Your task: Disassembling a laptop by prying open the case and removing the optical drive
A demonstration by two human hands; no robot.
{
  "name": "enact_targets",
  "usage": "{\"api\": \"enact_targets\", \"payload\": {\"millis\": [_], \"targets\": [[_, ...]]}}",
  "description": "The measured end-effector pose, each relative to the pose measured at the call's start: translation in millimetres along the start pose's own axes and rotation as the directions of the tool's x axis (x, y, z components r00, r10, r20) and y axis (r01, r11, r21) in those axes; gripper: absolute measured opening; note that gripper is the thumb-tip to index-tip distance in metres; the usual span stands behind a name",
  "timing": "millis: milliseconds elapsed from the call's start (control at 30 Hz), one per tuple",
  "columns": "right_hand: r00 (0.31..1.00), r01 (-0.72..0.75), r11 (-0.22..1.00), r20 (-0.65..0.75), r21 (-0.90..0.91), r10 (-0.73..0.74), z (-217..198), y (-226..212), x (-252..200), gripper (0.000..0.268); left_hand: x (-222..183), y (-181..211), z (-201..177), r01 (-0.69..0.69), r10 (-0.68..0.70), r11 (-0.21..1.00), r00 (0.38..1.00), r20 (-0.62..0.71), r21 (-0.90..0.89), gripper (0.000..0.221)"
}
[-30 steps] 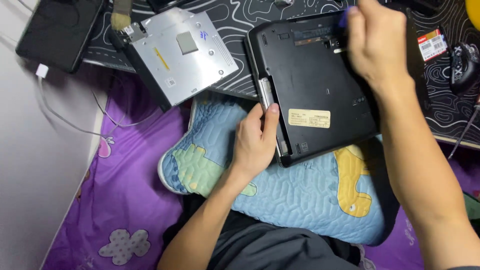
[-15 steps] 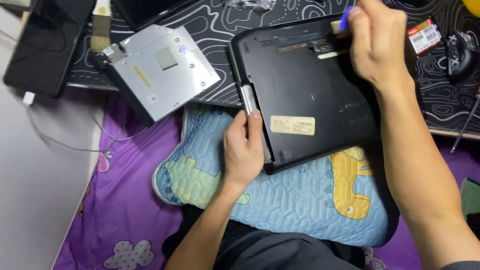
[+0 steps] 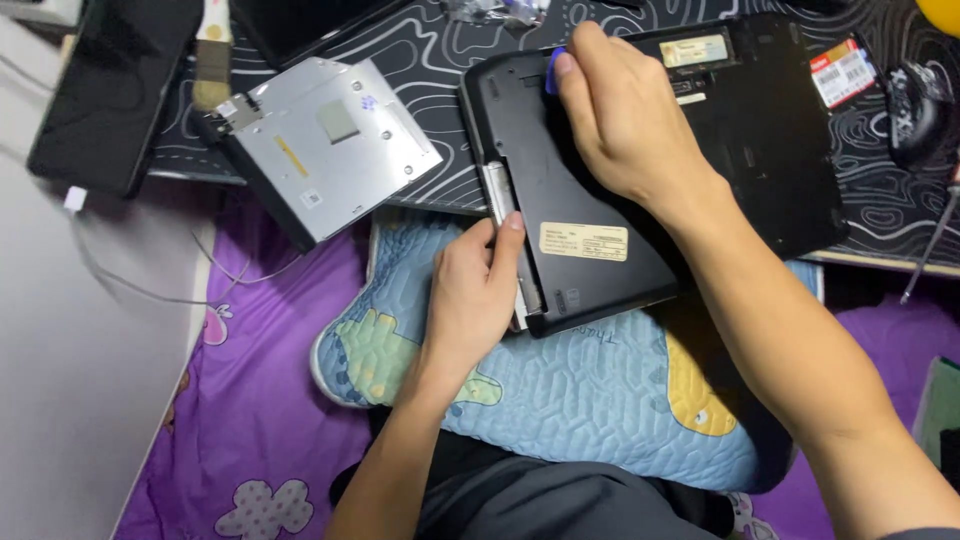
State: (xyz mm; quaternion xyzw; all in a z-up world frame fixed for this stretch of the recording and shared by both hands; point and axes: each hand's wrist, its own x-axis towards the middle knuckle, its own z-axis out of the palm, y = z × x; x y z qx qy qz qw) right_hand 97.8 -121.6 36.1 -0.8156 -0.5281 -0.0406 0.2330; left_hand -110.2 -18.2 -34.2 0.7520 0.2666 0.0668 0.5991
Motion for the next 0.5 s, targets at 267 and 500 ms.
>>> {"api": "enact_targets", "payload": {"millis": [267,500], "targets": [[0.997,-0.044,0.995,-0.052,0.091,0.049,9,20,-3,0.031,-3,-23,-1,-0.144,0.155,0.972,0.987,0.048,-0.185,0.053],[0.998,-0.029,0.996,-0.053,0.09,0.034,14,21,-3,0.031,-10,-31,37,-0.098,0.063,0.929,0.992,-0.109,-0.357,0.056]]}}
